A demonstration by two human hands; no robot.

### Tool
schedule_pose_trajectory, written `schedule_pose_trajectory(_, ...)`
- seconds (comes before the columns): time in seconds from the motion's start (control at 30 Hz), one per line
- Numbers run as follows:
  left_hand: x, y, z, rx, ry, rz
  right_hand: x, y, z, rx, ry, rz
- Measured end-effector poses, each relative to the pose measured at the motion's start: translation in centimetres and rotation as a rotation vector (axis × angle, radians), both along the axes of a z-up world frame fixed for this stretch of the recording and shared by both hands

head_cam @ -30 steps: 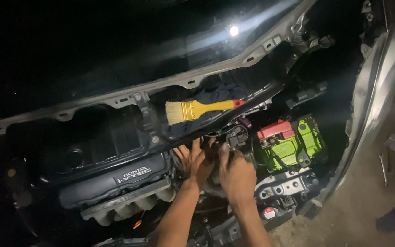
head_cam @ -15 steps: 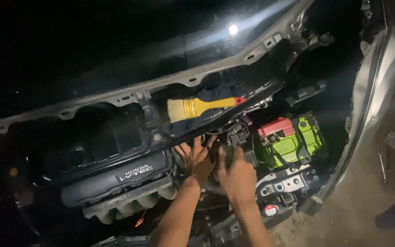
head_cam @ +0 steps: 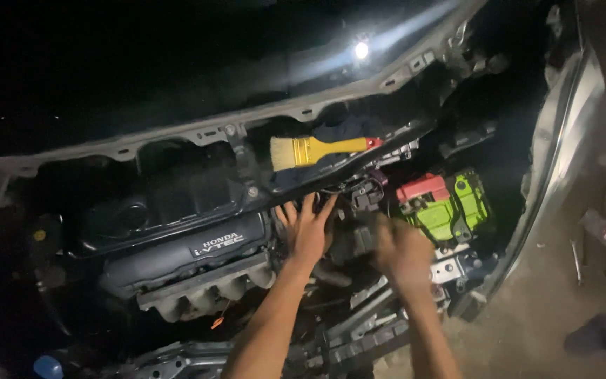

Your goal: The person cleans the front bumper and headlight area of a car using a yellow brush and a dark cloth. They then move to the engine bay to clean the radiator support and surrounding components with the same tools.

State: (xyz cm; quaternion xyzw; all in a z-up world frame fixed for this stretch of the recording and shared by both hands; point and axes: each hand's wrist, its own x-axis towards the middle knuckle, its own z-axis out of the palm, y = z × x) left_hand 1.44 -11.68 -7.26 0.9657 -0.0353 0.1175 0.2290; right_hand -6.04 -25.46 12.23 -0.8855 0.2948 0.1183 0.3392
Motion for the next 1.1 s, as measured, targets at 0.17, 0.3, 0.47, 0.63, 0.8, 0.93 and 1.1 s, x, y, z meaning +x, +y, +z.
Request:
schedule_pose_trajectory(0.17, -6.2, 3.4, 9.8, -0.277, -0.401, -0.427, -6.3, -3.3, 6.1, 0.125, -0.027, -0.305)
schedule_pose_trajectory(0.3, -8.1, 1.6, 6.1, -0.398, -0.126, -0.174, -6.4, -2.1, 6.8, 0.083, 0.071, -0.276)
schedule_pose_trajectory(0.47, -6.0, -1.9, 6.2, -0.439, 0.227, -0.256, -6.6, -1.1, 5.3, -0.191, -0.212, 0.12)
schedule_pose_trajectory(0.63, -3.6, -4.3, 1.6, -0.38, -0.139, -0.236, -5.2, -2.4, 2.5, -0.319, -0.234, 0.225)
schedule_pose_trajectory(0.8, -3.3, -5.1, 2.2, -0.264, -0.326, -0.194, -2.8, -1.6, 5.4, -0.246, -0.089, 0.19)
schedule_pose_trajectory(0.93, -4.1, -6.0, -0.7, -0.124, -0.092, -0.113, -0.8, -1.6, 6.6, -0.323, 0.269, 0.325)
schedule_pose_trajectory(1.1, -3.6, -6.1, 0.1, -0.16, -0.022, -0.15, 2.0, 0.6, 11.0, -0.205, 0.48, 0.283)
